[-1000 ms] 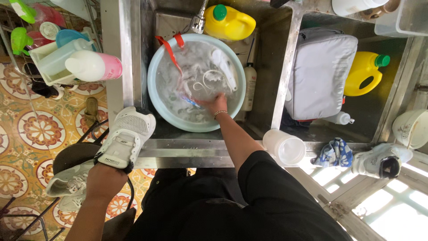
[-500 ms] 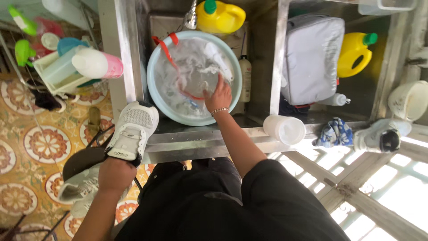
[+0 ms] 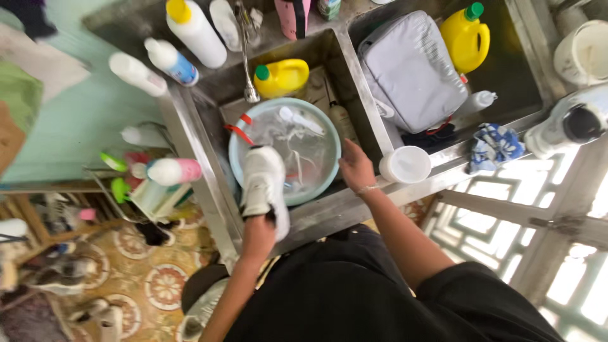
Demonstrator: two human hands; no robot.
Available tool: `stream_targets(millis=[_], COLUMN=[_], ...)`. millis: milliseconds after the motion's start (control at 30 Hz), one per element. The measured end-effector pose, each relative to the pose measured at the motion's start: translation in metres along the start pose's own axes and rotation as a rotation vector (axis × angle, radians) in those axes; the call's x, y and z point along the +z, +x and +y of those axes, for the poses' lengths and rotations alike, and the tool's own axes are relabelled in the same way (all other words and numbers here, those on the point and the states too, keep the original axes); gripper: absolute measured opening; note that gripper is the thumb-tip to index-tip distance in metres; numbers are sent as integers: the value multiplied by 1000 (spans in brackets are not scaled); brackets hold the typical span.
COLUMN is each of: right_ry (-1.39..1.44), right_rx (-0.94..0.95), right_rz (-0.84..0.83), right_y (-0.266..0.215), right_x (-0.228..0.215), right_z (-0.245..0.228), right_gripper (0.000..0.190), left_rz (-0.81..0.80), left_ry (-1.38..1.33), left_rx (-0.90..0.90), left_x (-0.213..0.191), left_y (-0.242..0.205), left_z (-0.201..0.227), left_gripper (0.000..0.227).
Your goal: The person scrubs a white sneaker with a toothbrush and soapy water in a basin, then rinses it under running water. The person also removes and reinserts the insole during the cleaning process.
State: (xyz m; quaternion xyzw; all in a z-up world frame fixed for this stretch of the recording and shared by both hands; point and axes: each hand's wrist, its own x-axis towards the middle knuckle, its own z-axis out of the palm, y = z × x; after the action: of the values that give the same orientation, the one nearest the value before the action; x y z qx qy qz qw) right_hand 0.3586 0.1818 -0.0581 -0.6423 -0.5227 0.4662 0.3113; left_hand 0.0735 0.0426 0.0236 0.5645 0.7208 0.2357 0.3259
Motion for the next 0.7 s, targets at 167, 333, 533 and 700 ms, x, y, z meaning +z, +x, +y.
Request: stream_targets(millis=[167, 333, 533, 700], right_ry=[303, 709, 947, 1051], right_rx=[99, -20, 62, 449], right_rz=[-20, 13, 14, 154], right_y=[-7, -3, 33, 50], right_x=[-55, -137, -240, -282], right_z=[-35, -66, -33, 28], right_gripper=[44, 69, 69, 56], left_rz=[35, -37, -31, -278], left_ry=[-84, -71, 21, -266], left_rx=[186, -8, 43, -422], left_x=[63, 136, 199, 213], left_y=[75, 170, 282, 326], left_z=[39, 49, 59, 100], left_gripper=[43, 35, 38, 34])
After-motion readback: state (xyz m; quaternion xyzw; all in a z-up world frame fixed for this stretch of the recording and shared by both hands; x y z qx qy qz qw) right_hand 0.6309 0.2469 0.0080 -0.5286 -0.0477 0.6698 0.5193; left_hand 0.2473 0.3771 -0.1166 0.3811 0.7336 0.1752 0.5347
